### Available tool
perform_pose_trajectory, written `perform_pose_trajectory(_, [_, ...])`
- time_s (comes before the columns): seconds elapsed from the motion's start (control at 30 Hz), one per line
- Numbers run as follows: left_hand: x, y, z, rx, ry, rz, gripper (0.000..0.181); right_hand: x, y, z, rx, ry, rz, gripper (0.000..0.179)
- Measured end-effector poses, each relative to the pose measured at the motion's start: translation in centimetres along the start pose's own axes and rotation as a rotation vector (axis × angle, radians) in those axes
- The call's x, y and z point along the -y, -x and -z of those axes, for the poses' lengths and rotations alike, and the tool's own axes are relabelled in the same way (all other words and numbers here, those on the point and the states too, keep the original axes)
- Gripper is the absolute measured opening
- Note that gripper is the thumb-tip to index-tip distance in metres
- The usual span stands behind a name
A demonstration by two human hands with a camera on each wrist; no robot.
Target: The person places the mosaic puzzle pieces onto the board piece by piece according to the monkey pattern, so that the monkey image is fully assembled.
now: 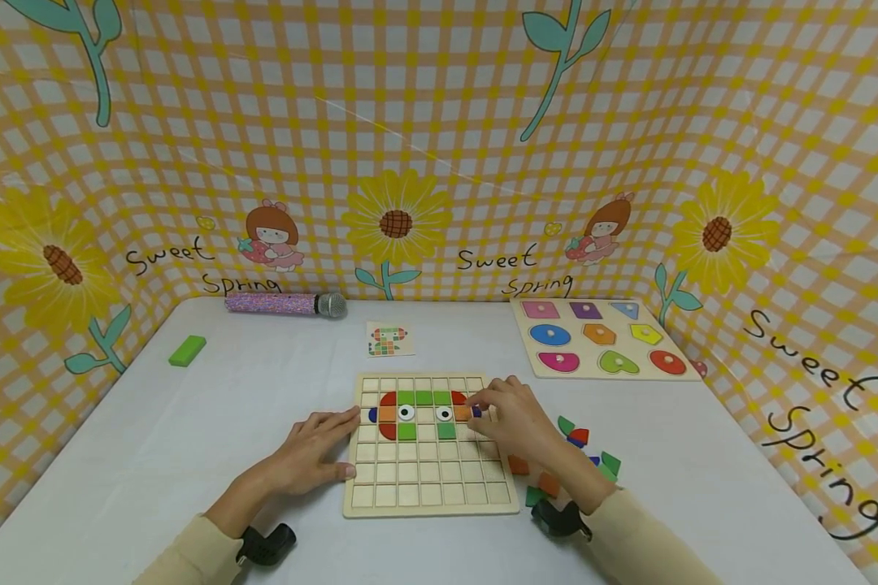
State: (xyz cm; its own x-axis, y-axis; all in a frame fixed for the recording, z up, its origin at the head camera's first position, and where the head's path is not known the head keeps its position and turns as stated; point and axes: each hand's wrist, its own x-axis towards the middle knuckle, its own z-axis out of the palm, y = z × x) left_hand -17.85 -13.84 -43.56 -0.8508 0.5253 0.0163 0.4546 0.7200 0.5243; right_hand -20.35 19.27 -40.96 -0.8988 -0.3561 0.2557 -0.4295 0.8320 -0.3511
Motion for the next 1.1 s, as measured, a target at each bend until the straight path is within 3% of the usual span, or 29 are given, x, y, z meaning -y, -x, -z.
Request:
perform_pose_trajectory(0.43, [0.1,0.0,-0.1,-0.002,-0.001,-0.004,0.073,-3.7,3.7,4.7,-0.100,0.051,-0.031,0.024])
perform_pose_trajectory(0.7, [0.1,0.0,-0.2,-0.003,-0.006,-0.002,0.074,-6.9,6.3,6.6,-0.112,0.101,-0.072,0.024])
perform_pose_trajectory(1.1, [-0.1,0.0,0.0,0.006,0.004,0.007,0.074,-11.0,8.4,7.6,-0.088,0.126,-0.125,0.022])
